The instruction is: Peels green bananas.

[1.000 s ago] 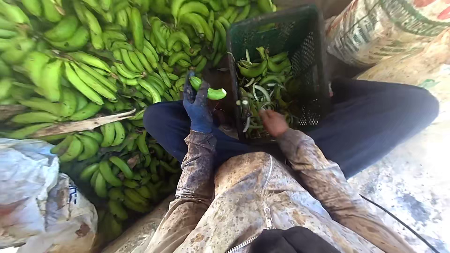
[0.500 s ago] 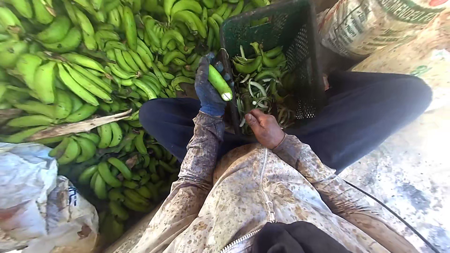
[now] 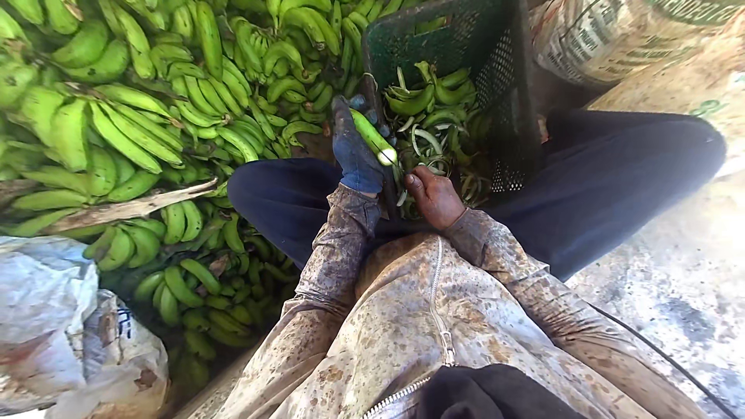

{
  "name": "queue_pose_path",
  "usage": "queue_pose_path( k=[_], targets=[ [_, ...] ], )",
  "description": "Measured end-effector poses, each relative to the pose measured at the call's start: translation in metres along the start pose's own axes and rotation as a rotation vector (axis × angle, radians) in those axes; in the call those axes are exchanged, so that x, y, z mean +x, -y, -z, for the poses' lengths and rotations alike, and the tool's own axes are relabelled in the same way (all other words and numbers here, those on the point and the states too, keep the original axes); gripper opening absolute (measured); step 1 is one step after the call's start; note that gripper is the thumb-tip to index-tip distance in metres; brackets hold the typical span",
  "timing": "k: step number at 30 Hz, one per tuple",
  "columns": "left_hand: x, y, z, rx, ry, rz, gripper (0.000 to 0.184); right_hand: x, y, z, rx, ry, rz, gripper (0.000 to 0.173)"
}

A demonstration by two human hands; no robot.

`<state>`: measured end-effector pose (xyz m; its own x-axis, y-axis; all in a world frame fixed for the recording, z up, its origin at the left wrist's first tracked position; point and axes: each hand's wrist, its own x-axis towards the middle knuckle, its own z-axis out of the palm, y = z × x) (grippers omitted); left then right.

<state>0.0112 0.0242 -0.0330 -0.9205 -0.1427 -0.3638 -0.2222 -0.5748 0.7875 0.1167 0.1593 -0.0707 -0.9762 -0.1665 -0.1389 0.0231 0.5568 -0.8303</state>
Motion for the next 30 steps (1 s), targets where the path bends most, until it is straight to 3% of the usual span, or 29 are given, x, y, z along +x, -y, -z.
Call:
queue_pose_path(
  k=[2, 6, 10, 13, 15, 17, 19, 20, 22, 24, 26, 28, 30],
  targets=[
    [-0.007, 0.011, 0.0, -0.026, 0.001, 0.088, 0.049, 0.014, -0.008, -0.004, -0.005, 0.003, -0.007, 0.045],
    [0.0, 0.033, 0.017, -0.034, 0.202, 0.23, 0.057, 0.027, -0.017, 0.001, -0.087, 0.038, -0.105, 0.048],
    [-0.008, 0.04, 0.03, 0.312, 0.304, 0.343, 0.043, 0.024, -0.017, 0.019, -0.296, 0.038, -0.246, 0.049],
    [-0.02, 0.041, 0.03, 0.506, 0.317, 0.447, 0.032, 0.022, -0.028, 0.027, -0.457, 0.036, -0.136, 0.048],
    [-0.012, 0.033, 0.035, 0.601, 0.516, 0.524, 0.021, 0.034, -0.044, 0.045, -0.494, 0.039, -0.076, 0.047],
    [-0.005, 0.025, 0.038, 0.755, 0.716, 0.564, 0.026, 0.048, -0.055, 0.071, -0.484, 0.043, -0.267, 0.051],
    [-0.011, 0.021, 0.042, 0.964, 0.826, 0.52, 0.045, 0.056, -0.066, 0.094, -0.363, -0.044, -0.495, 0.057],
    [-0.015, 0.022, 0.044, 1.059, 0.84, 0.457, 0.055, 0.053, -0.07, 0.1, -0.277, -0.106, -0.513, 0.057],
    [-0.015, 0.031, 0.039, 1.172, 0.83, 0.297, 0.074, 0.037, -0.06, 0.105, -0.045, -0.177, -0.425, 0.05],
    [-0.014, 0.04, 0.03, 1.252, 0.878, 0.184, 0.091, 0.016, -0.044, 0.088, 0.249, -0.09, -0.365, 0.047],
    [-0.014, 0.043, 0.008, 1.27, 0.954, 0.091, 0.097, 0.007, -0.038, 0.075, 0.512, -0.046, -0.333, 0.042],
    [-0.02, 0.042, -0.011, 1.241, 0.978, 0.044, 0.1, -0.003, -0.031, 0.079, 0.651, -0.145, -0.312, 0.036],
    [-0.016, 0.034, -0.024, 1.232, 1.02, -0.014, 0.102, -0.016, -0.019, 0.103, 0.595, -0.374, -0.227, 0.027]
  ],
)
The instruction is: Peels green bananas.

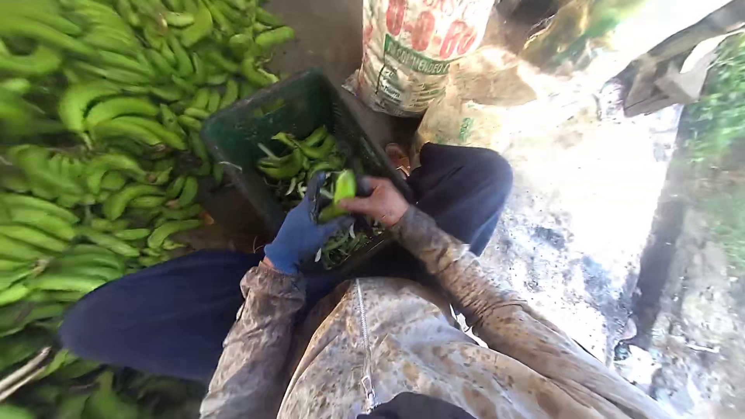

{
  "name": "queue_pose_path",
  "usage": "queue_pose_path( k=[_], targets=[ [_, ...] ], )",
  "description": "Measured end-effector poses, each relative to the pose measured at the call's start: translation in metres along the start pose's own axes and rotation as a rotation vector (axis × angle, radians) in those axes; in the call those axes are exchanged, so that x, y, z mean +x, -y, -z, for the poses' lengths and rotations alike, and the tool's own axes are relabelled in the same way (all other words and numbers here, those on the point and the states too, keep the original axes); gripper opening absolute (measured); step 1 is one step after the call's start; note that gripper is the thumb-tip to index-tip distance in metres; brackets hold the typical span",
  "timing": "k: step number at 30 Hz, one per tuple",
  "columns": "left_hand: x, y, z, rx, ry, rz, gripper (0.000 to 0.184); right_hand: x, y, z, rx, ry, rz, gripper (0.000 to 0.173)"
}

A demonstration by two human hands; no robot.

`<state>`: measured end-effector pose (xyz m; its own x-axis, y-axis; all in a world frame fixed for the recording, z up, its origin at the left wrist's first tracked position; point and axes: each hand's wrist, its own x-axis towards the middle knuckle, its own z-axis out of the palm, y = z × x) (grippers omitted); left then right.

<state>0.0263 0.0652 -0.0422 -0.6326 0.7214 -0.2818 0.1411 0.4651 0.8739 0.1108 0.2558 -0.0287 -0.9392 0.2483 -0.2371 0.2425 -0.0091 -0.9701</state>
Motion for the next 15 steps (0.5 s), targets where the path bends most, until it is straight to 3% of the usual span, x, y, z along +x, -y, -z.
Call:
queue_pose_path(
  k=[3, 5, 6, 9, 12, 15],
  targets=[
    [-0.001, -0.007, 0.044, 0.063, 0.018, -0.057, 0.098, 0.001, 0.037, 0.062, -0.205, -0.296, 0.37, 0.035],
    [-0.01, -0.007, 0.085, 0.178, -0.029, -0.043, 0.087, 0.006, 0.059, 0.12, -0.394, -0.475, 0.48, 0.049],
    [-0.015, -0.007, 0.106, 0.249, -0.062, -0.015, 0.08, 0.009, 0.071, 0.15, -0.513, -0.599, 0.457, 0.053],
    [-0.026, 0.001, 0.155, 0.371, -0.175, 0.044, 0.067, 0.02, 0.096, 0.215, -0.884, -0.83, 0.148, 0.064],
    [-0.023, 0.01, 0.174, 0.322, -0.28, 0.087, 0.065, 0.04, 0.093, 0.202, -0.89, -0.838, 0.125, 0.052],
    [-0.009, 0.019, 0.17, 0.253, -0.329, 0.175, 0.064, 0.077, 0.045, 0.125, -0.716, -0.546, 0.059, 0.038]
  ],
)
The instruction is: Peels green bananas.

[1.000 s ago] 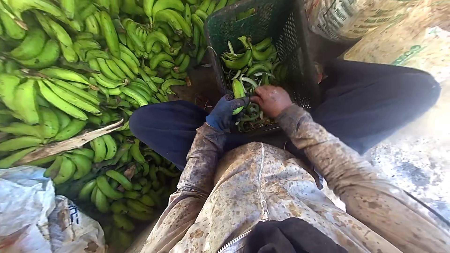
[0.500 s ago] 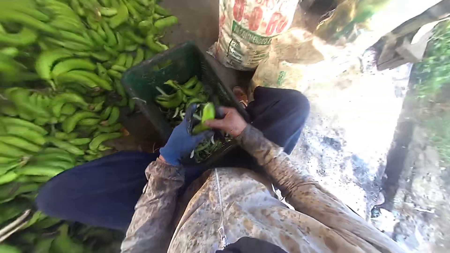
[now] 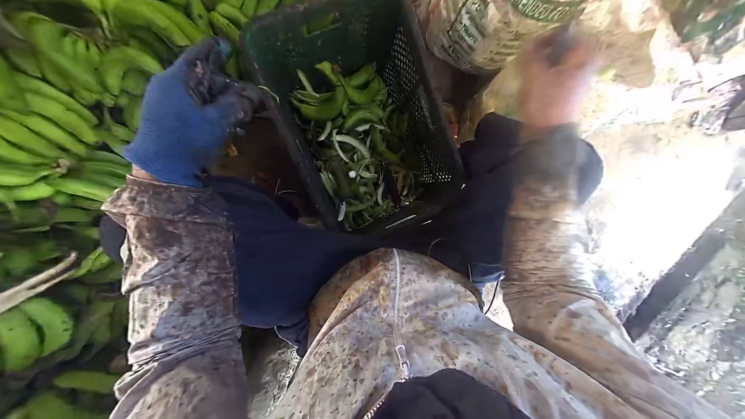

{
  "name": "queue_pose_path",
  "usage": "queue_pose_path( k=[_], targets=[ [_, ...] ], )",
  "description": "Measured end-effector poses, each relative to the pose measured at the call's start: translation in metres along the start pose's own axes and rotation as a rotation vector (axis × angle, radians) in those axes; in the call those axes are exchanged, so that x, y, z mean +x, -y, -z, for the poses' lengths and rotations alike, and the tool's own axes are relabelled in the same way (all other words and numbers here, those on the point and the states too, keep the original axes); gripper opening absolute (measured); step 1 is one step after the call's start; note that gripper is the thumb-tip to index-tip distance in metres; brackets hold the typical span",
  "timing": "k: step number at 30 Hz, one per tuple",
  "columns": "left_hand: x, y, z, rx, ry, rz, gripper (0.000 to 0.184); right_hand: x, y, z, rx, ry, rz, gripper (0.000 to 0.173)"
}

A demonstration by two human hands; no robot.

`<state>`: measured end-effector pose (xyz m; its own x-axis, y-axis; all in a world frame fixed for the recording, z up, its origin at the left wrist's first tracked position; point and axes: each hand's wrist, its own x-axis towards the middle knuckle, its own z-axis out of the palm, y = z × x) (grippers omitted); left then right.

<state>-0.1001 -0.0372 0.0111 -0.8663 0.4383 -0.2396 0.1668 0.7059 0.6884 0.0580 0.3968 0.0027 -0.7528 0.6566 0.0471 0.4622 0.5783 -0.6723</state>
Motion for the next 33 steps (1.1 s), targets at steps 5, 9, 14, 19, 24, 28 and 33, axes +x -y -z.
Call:
queue_pose_path(
  k=[5, 9, 14, 19, 24, 28, 33],
  targets=[
    [0.014, 0.003, -0.007, 0.152, 0.103, -0.011, 0.065, -0.02, -0.025, -0.176, -0.288, 0.606, -0.346, 0.053],
    [0.028, 0.017, -0.005, 0.197, 0.102, 0.024, 0.064, -0.045, -0.057, -0.238, -0.52, 0.797, -0.452, 0.062],
    [0.035, 0.025, 0.0, 0.196, 0.082, 0.1, 0.063, -0.039, -0.054, -0.25, -0.524, 0.755, -0.329, 0.043],
    [0.031, 0.024, -0.002, 0.142, 0.091, 0.118, 0.06, -0.023, 0.03, -0.2, -0.42, 0.71, -0.223, 0.039],
    [0.012, 0.019, -0.047, -0.288, 0.072, 0.336, 0.054, -0.041, 0.075, -0.141, 0.125, 0.587, -0.068, 0.026],
    [-0.007, 0.011, -0.087, -0.93, 0.237, 0.47, 0.064, -0.086, 0.096, -0.126, 0.666, 0.619, 0.179, 0.009],
    [-0.007, 0.018, -0.101, -1.425, -0.083, 0.176, 0.031, -0.079, 0.084, -0.135, 0.386, 0.661, 0.178, 0.047]
  ],
)
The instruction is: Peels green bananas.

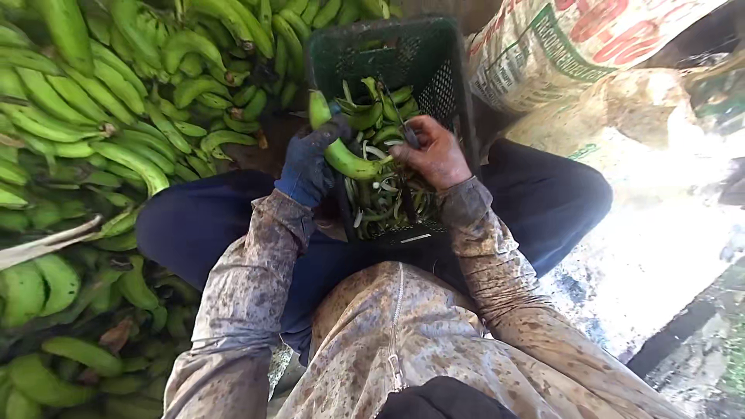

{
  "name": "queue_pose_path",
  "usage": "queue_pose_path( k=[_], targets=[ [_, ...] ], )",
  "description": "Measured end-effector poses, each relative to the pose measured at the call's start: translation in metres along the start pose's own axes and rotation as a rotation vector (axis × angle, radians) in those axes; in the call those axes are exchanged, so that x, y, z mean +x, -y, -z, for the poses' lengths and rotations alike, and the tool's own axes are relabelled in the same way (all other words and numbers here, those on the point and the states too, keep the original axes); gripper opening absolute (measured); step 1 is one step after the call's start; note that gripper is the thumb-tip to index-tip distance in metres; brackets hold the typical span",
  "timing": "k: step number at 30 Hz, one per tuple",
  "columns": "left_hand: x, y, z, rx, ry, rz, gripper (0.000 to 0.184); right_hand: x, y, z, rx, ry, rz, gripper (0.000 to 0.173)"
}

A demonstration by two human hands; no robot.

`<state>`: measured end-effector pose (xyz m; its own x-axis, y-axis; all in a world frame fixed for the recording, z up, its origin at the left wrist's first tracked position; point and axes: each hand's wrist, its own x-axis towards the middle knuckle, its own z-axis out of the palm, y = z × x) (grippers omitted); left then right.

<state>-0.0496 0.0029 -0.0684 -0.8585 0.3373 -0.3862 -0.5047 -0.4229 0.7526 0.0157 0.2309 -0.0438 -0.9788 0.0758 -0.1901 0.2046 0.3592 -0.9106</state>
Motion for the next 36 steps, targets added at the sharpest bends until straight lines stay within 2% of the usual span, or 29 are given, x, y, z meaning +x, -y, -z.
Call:
queue_pose_path(
  k=[2, 5, 9, 13, 15, 17, 19, 20, 23, 25, 27, 30, 33, 36],
  targets=[
    [0.006, -0.008, 0.005, 0.114, -0.143, -0.152, 0.043, 0.035, -0.013, 0.029, -0.249, -0.137, -0.121, 0.053],
    [0.017, -0.011, 0.012, 0.13, -0.239, -0.214, 0.039, 0.103, -0.048, 0.074, -0.567, -0.296, -0.209, 0.044],
    [0.025, -0.018, -0.003, 0.228, -0.26, -0.249, 0.044, 0.179, -0.075, 0.104, -0.851, -0.264, -0.236, 0.045],
    [0.037, -0.014, -0.008, 0.304, -0.267, -0.229, 0.05, 0.206, -0.085, 0.104, -0.925, -0.249, -0.26, 0.042],
    [0.045, -0.015, -0.008, 0.323, -0.303, -0.23, 0.054, 0.202, -0.083, 0.102, -0.931, -0.329, -0.204, 0.046],
    [0.05, -0.015, -0.003, 0.354, -0.308, -0.259, 0.059, 0.183, -0.086, 0.09, -0.877, -0.421, -0.071, 0.059],
    [0.052, -0.014, 0.0, 0.403, -0.33, -0.287, 0.065, 0.153, -0.099, 0.06, -0.776, -0.426, -0.047, 0.055],
    [0.052, -0.015, 0.001, 0.426, -0.341, -0.297, 0.068, 0.132, -0.104, 0.038, -0.745, -0.326, -0.187, 0.051],
    [0.05, -0.015, -0.001, 0.474, -0.373, -0.293, 0.071, 0.066, -0.134, -0.022, -0.61, 0.2, -0.749, 0.05],
    [0.049, -0.016, 0.003, 0.472, -0.35, -0.321, 0.068, 0.037, -0.167, -0.054, -0.613, 0.379, -0.923, 0.056],
    [0.044, -0.015, 0.005, 0.483, -0.346, -0.334, 0.066, 0.019, -0.192, -0.064, -0.625, 0.387, -0.949, 0.061],
    [0.037, -0.017, 0.007, 0.562, -0.381, -0.299, 0.066, 0.013, -0.21, -0.06, -0.637, 0.369, -0.886, 0.062],
    [0.031, -0.016, 0.011, 0.535, -0.371, -0.29, 0.065, 0.008, -0.195, -0.057, -0.62, 0.329, -0.866, 0.059],
    [0.024, -0.011, 0.018, 0.533, -0.363, -0.304, 0.061, 0.008, -0.18, -0.053, -0.457, 0.135, -0.807, 0.069]
  ],
)
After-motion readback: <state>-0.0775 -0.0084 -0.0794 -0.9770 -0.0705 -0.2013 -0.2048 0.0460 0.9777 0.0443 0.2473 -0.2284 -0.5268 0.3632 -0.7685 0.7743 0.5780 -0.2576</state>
